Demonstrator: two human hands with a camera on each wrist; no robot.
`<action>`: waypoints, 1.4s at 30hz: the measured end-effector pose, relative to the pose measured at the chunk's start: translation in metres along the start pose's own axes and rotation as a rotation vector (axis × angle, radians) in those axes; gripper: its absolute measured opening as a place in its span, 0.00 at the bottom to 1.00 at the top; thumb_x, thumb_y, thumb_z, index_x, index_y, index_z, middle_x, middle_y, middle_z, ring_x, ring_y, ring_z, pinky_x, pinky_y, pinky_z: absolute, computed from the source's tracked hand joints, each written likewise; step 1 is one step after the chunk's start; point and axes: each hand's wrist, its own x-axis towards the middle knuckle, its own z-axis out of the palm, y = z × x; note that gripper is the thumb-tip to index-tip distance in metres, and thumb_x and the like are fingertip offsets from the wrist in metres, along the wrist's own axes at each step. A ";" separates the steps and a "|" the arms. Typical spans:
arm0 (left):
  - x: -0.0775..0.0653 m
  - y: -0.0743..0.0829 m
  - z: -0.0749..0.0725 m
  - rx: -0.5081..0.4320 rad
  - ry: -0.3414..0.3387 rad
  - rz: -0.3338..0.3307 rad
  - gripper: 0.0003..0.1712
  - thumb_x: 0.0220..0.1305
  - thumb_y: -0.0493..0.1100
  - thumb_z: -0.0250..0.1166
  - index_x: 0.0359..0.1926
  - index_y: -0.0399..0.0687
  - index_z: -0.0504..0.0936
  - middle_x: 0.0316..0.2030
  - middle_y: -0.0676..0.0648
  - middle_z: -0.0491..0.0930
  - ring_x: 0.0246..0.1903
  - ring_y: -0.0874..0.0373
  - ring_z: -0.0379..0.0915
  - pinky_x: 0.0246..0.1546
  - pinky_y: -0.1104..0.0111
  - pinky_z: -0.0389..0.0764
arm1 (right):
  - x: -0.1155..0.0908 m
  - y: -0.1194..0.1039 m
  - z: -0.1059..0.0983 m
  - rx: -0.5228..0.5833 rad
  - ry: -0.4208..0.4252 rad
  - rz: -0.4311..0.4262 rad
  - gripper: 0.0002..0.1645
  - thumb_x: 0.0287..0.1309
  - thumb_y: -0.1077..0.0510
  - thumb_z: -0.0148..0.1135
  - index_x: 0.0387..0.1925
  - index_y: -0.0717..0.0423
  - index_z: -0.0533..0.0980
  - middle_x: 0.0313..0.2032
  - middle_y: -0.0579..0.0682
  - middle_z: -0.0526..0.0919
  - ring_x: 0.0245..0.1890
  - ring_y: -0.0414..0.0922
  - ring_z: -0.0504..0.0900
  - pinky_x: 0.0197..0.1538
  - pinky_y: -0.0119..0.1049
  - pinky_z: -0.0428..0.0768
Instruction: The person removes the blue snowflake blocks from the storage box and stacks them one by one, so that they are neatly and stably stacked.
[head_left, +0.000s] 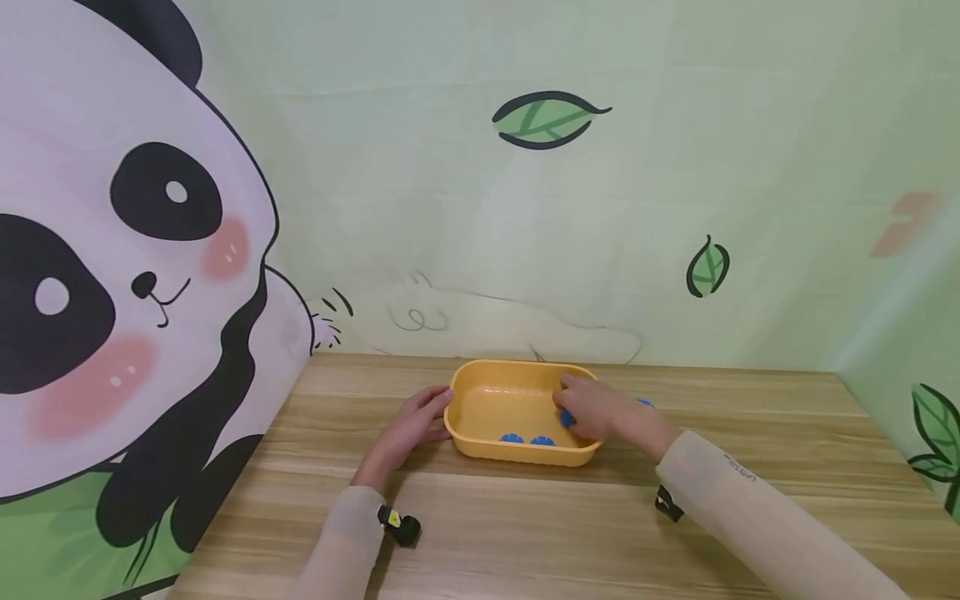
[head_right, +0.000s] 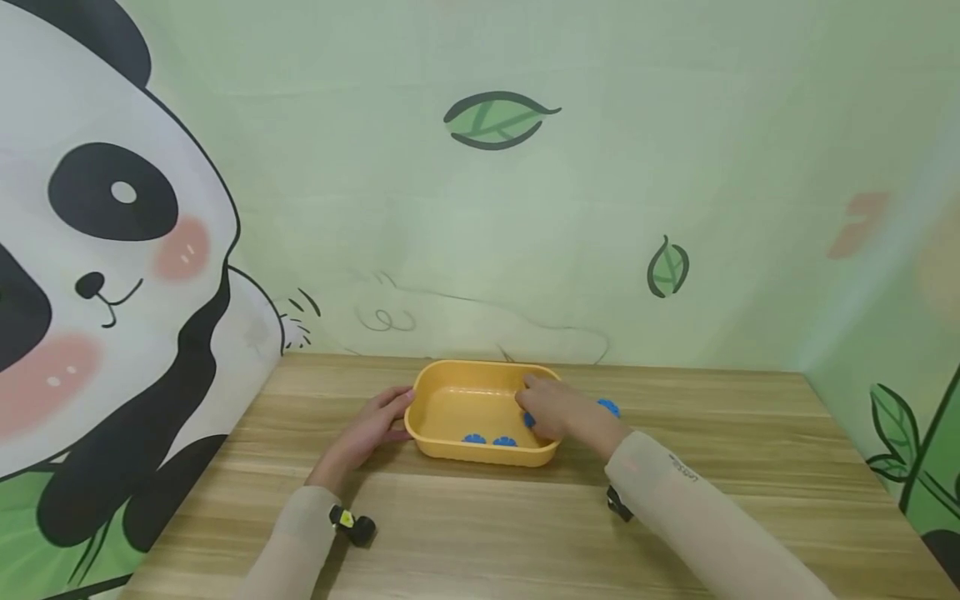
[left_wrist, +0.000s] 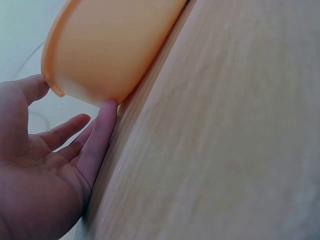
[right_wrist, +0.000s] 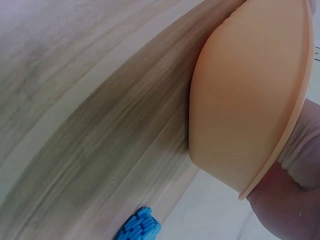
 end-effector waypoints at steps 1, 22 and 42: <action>0.000 0.000 0.000 0.000 -0.001 0.001 0.37 0.82 0.59 0.57 0.77 0.38 0.67 0.70 0.35 0.72 0.64 0.42 0.76 0.52 0.58 0.89 | 0.000 0.000 0.000 0.004 -0.003 0.003 0.09 0.59 0.65 0.73 0.35 0.55 0.78 0.37 0.49 0.68 0.34 0.46 0.68 0.39 0.41 0.74; 0.002 -0.001 0.000 0.003 -0.002 0.001 0.38 0.81 0.61 0.58 0.76 0.38 0.67 0.70 0.35 0.73 0.64 0.43 0.76 0.52 0.58 0.89 | -0.018 0.010 -0.003 0.173 0.270 -0.039 0.22 0.62 0.58 0.72 0.55 0.64 0.82 0.48 0.54 0.80 0.45 0.48 0.79 0.52 0.48 0.85; 0.000 0.002 -0.001 0.028 0.001 -0.021 0.37 0.81 0.60 0.57 0.77 0.41 0.68 0.69 0.36 0.73 0.63 0.44 0.77 0.52 0.59 0.89 | -0.084 0.029 -0.049 0.308 0.377 0.036 0.20 0.63 0.58 0.77 0.53 0.63 0.83 0.46 0.51 0.85 0.46 0.49 0.83 0.51 0.50 0.87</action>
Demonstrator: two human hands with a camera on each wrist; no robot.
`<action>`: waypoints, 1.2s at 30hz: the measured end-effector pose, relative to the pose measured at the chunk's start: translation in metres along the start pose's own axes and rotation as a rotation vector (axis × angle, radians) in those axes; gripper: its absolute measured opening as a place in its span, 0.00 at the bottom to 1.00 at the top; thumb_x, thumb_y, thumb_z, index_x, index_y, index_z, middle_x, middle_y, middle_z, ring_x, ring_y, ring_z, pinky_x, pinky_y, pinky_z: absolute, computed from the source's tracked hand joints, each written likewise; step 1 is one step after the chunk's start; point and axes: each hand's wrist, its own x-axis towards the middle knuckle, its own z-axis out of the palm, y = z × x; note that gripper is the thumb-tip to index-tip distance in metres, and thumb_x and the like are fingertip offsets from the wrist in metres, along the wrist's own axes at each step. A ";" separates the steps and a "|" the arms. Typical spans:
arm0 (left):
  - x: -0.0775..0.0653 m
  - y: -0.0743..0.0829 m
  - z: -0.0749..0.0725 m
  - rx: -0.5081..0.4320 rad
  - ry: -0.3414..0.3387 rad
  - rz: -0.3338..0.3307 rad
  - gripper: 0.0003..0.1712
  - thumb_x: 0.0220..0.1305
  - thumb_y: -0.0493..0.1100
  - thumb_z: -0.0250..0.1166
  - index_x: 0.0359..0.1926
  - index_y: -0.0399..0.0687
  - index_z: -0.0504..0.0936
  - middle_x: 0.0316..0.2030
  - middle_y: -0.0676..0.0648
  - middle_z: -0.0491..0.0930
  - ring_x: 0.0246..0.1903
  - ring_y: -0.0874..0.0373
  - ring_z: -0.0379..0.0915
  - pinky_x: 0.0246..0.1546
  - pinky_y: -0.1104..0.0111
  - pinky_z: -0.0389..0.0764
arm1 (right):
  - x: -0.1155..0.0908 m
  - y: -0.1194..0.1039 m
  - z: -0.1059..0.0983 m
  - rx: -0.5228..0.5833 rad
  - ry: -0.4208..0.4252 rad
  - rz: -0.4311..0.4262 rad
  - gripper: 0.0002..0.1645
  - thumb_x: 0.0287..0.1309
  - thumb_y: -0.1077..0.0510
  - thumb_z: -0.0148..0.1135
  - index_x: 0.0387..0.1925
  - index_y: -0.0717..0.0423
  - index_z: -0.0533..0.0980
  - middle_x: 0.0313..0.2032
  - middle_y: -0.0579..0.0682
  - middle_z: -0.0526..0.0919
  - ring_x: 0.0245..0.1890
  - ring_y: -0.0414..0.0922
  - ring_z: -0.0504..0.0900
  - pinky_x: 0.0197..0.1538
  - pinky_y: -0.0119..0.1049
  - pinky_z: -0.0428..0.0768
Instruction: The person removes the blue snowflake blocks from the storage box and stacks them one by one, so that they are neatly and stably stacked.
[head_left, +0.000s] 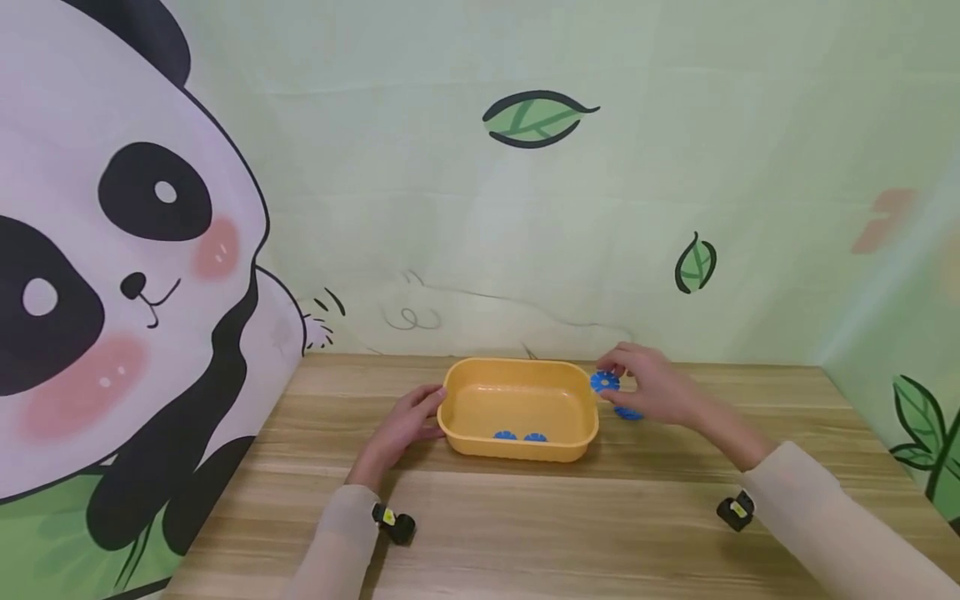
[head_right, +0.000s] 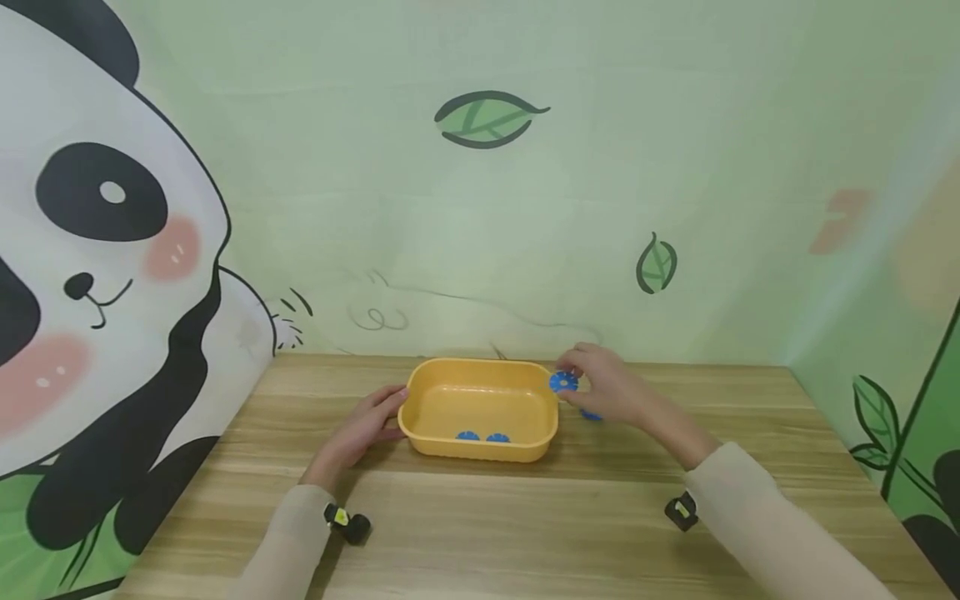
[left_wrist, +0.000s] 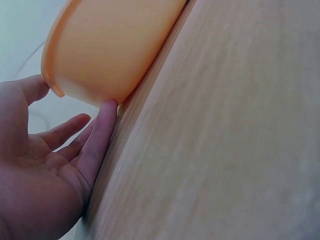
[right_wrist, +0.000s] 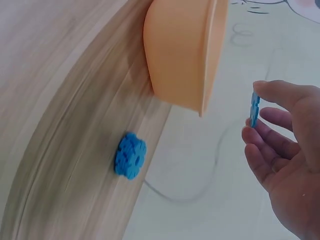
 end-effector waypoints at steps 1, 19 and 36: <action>0.000 0.000 0.000 0.000 0.000 -0.002 0.37 0.81 0.61 0.57 0.77 0.41 0.68 0.69 0.36 0.73 0.63 0.44 0.77 0.52 0.59 0.88 | -0.002 0.001 -0.002 0.001 0.003 0.001 0.20 0.63 0.58 0.77 0.53 0.62 0.83 0.46 0.51 0.85 0.46 0.49 0.83 0.51 0.50 0.87; -0.004 0.001 0.000 -0.021 -0.008 0.002 0.38 0.80 0.62 0.58 0.76 0.42 0.68 0.70 0.36 0.73 0.66 0.43 0.75 0.55 0.58 0.87 | -0.028 0.023 -0.011 0.054 0.051 0.069 0.19 0.64 0.61 0.76 0.54 0.63 0.82 0.47 0.52 0.86 0.48 0.51 0.82 0.53 0.56 0.86; 0.000 0.000 0.002 -0.013 0.002 0.008 0.35 0.82 0.59 0.57 0.75 0.40 0.69 0.69 0.36 0.74 0.65 0.43 0.76 0.54 0.57 0.88 | -0.041 0.047 -0.008 0.040 0.105 0.119 0.20 0.65 0.61 0.75 0.55 0.65 0.82 0.49 0.57 0.86 0.47 0.54 0.83 0.50 0.56 0.87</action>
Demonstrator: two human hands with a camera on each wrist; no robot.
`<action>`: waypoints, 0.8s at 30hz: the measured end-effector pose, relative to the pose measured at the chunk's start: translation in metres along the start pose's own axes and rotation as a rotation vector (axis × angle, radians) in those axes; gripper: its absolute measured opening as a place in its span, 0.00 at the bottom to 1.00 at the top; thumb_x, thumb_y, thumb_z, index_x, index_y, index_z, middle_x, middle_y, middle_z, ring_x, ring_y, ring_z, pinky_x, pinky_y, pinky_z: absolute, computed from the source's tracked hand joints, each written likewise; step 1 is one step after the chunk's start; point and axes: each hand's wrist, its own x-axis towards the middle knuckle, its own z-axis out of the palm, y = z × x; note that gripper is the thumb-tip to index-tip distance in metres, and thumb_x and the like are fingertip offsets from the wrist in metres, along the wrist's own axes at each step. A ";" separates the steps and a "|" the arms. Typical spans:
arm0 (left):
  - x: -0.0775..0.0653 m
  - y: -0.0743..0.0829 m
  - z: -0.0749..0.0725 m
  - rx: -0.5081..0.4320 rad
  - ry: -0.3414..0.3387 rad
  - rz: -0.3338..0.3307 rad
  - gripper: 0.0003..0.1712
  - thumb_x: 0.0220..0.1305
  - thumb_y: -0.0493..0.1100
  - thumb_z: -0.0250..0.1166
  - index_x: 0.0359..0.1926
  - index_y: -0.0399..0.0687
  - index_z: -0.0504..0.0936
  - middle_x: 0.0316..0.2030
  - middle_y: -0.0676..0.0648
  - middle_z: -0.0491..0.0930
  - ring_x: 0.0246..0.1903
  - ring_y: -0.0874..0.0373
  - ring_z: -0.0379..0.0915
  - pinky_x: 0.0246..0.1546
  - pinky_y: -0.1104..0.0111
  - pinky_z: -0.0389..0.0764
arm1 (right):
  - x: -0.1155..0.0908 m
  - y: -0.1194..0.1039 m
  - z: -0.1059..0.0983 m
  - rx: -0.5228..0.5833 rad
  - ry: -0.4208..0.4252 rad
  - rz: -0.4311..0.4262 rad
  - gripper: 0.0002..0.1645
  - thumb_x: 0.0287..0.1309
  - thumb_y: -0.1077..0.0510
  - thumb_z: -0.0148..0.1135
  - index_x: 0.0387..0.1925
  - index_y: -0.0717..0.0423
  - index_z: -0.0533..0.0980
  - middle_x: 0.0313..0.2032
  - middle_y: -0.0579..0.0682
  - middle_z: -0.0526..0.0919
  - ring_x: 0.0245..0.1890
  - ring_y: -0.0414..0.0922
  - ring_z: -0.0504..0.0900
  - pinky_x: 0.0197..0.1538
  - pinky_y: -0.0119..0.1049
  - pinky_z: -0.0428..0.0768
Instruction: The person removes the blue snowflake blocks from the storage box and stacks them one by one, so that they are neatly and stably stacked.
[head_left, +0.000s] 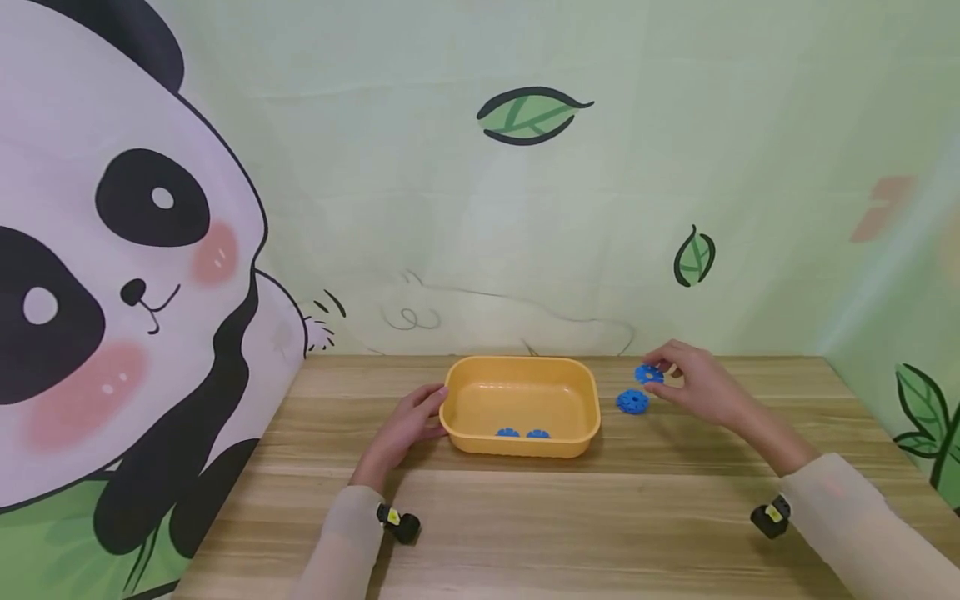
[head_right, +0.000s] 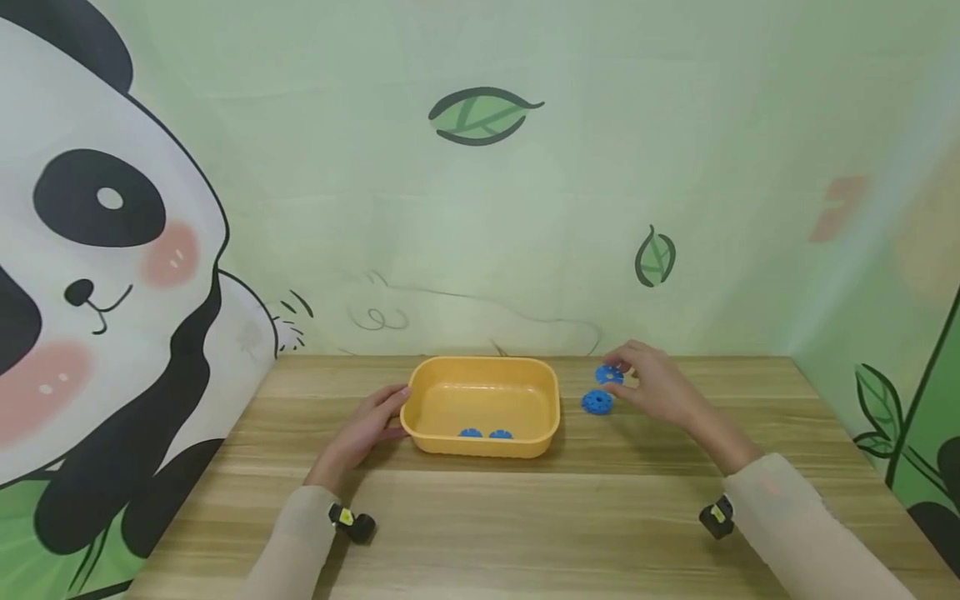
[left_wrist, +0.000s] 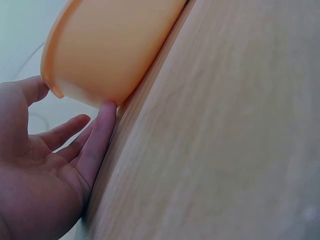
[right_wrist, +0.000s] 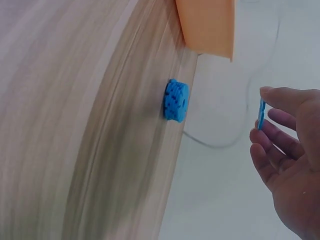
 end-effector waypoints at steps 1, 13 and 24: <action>0.000 0.000 0.000 0.002 -0.001 0.001 0.35 0.82 0.59 0.57 0.75 0.40 0.69 0.69 0.36 0.74 0.65 0.43 0.76 0.54 0.57 0.88 | 0.000 0.001 0.001 -0.001 0.000 0.007 0.20 0.65 0.61 0.75 0.55 0.65 0.82 0.49 0.57 0.85 0.47 0.54 0.83 0.50 0.56 0.87; 0.000 0.000 0.000 0.001 0.009 0.008 0.36 0.81 0.59 0.57 0.75 0.40 0.69 0.69 0.36 0.74 0.65 0.43 0.75 0.55 0.58 0.88 | -0.005 0.012 0.010 -0.007 -0.020 0.026 0.21 0.64 0.61 0.75 0.54 0.67 0.81 0.48 0.57 0.85 0.47 0.55 0.83 0.50 0.56 0.87; 0.001 -0.001 0.000 -0.010 0.010 0.010 0.36 0.81 0.59 0.57 0.76 0.38 0.68 0.69 0.36 0.74 0.66 0.43 0.75 0.54 0.58 0.88 | -0.007 0.018 0.023 -0.002 -0.024 -0.012 0.18 0.62 0.63 0.77 0.50 0.66 0.83 0.45 0.56 0.86 0.44 0.52 0.83 0.46 0.55 0.88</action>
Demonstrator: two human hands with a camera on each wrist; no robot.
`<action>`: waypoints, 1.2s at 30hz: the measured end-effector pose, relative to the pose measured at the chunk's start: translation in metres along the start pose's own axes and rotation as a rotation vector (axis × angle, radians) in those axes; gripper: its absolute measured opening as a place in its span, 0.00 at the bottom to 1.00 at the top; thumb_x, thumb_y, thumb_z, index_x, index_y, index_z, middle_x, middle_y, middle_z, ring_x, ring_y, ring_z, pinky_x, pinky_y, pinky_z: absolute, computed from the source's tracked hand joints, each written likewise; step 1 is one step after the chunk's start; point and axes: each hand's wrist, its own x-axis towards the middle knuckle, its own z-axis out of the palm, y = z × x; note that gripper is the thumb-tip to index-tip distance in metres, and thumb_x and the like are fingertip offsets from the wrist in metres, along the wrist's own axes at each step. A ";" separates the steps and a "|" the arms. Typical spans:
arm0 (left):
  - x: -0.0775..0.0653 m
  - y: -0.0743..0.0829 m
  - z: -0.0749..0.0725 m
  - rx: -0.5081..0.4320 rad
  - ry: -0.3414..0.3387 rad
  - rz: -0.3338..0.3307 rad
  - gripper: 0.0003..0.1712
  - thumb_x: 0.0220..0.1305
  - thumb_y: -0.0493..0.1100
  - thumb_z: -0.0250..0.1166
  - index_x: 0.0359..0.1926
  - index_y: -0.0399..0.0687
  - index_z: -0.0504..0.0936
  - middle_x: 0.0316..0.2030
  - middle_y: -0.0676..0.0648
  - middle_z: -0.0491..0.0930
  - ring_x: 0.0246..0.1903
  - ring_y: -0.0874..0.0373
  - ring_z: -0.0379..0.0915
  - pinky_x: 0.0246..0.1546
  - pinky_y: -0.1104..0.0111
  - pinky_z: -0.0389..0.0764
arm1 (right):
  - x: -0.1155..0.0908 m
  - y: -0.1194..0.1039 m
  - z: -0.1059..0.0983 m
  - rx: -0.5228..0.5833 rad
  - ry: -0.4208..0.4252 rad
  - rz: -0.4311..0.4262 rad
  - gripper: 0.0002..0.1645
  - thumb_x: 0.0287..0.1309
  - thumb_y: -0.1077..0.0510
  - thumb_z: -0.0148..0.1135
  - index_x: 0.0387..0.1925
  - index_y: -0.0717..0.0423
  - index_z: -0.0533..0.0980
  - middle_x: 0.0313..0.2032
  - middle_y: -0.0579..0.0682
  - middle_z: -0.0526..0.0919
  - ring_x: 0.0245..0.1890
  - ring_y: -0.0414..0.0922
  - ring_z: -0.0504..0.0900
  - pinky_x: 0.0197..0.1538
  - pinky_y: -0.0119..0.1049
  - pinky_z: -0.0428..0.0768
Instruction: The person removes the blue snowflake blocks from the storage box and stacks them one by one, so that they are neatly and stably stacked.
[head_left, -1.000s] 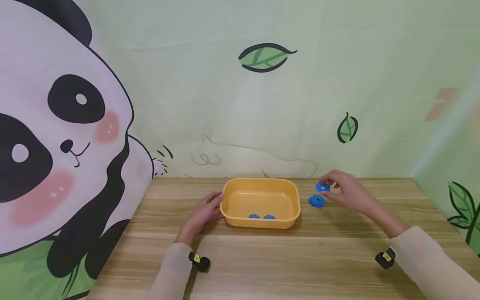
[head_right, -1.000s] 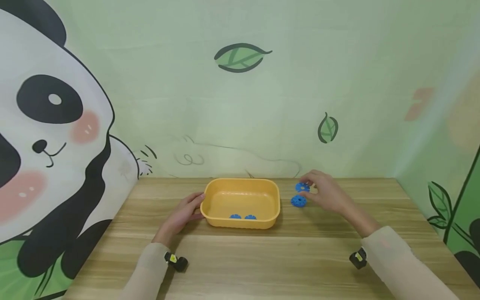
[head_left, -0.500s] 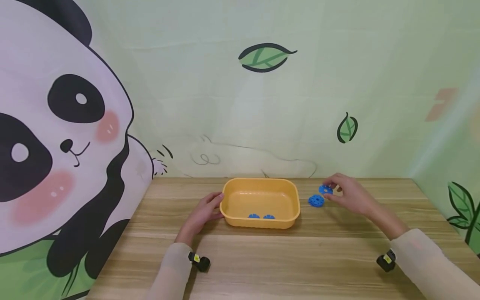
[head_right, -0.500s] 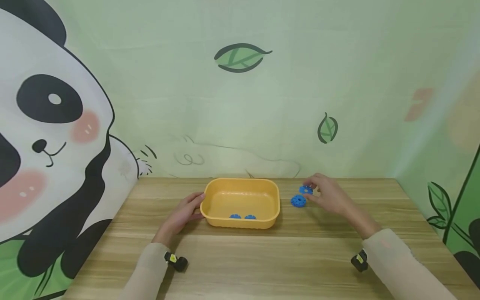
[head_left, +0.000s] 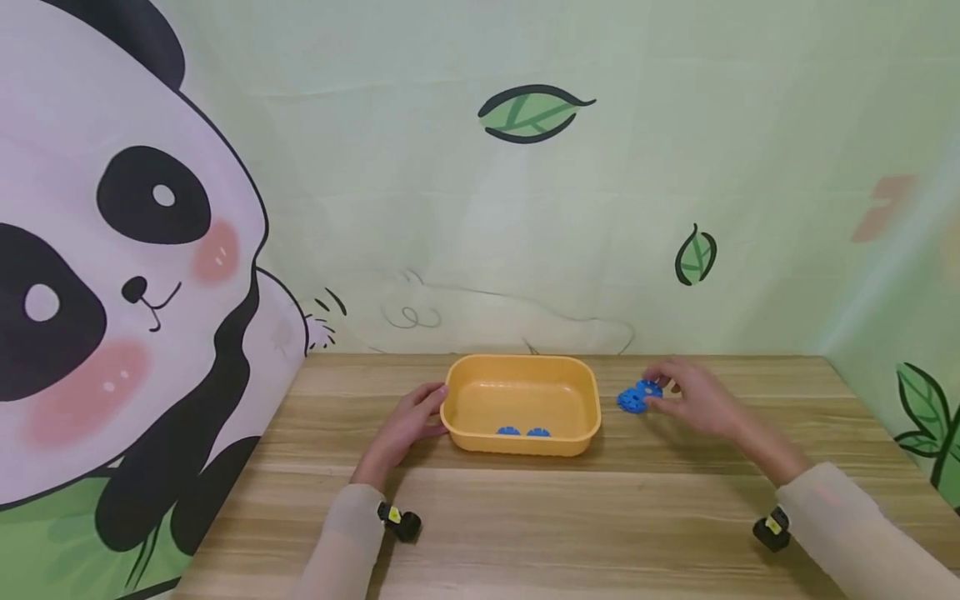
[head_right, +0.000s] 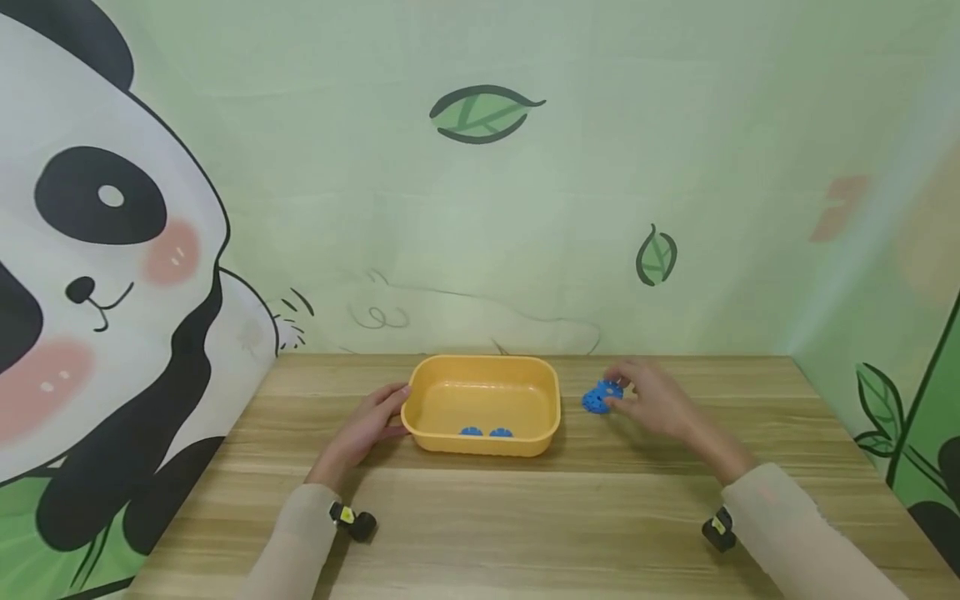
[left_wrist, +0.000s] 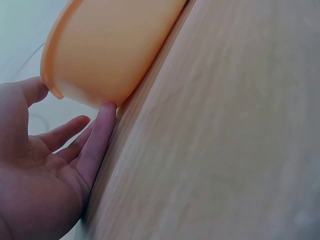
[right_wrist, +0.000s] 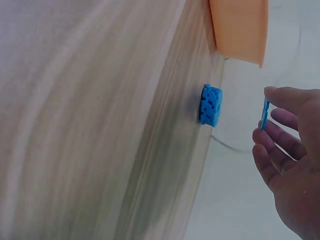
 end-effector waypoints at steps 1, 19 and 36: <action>0.001 0.000 0.000 -0.004 0.002 -0.004 0.36 0.81 0.59 0.57 0.75 0.38 0.69 0.69 0.36 0.74 0.66 0.43 0.75 0.54 0.58 0.88 | 0.000 0.000 0.001 0.000 -0.004 0.001 0.18 0.62 0.62 0.76 0.51 0.66 0.83 0.45 0.56 0.86 0.44 0.52 0.83 0.47 0.56 0.88; 0.004 0.004 -0.002 -0.006 -0.014 0.008 0.35 0.81 0.59 0.57 0.75 0.40 0.69 0.69 0.36 0.74 0.66 0.43 0.74 0.54 0.58 0.88 | 0.005 0.001 0.025 -0.021 -0.039 -0.033 0.17 0.61 0.62 0.77 0.49 0.65 0.83 0.43 0.52 0.83 0.44 0.51 0.82 0.50 0.53 0.86; 0.001 -0.001 -0.001 0.013 -0.008 -0.017 0.37 0.80 0.61 0.58 0.75 0.41 0.69 0.69 0.37 0.73 0.65 0.44 0.75 0.55 0.59 0.87 | 0.002 0.007 0.035 -0.018 -0.046 -0.041 0.19 0.59 0.63 0.79 0.49 0.66 0.83 0.42 0.53 0.84 0.44 0.53 0.84 0.50 0.54 0.86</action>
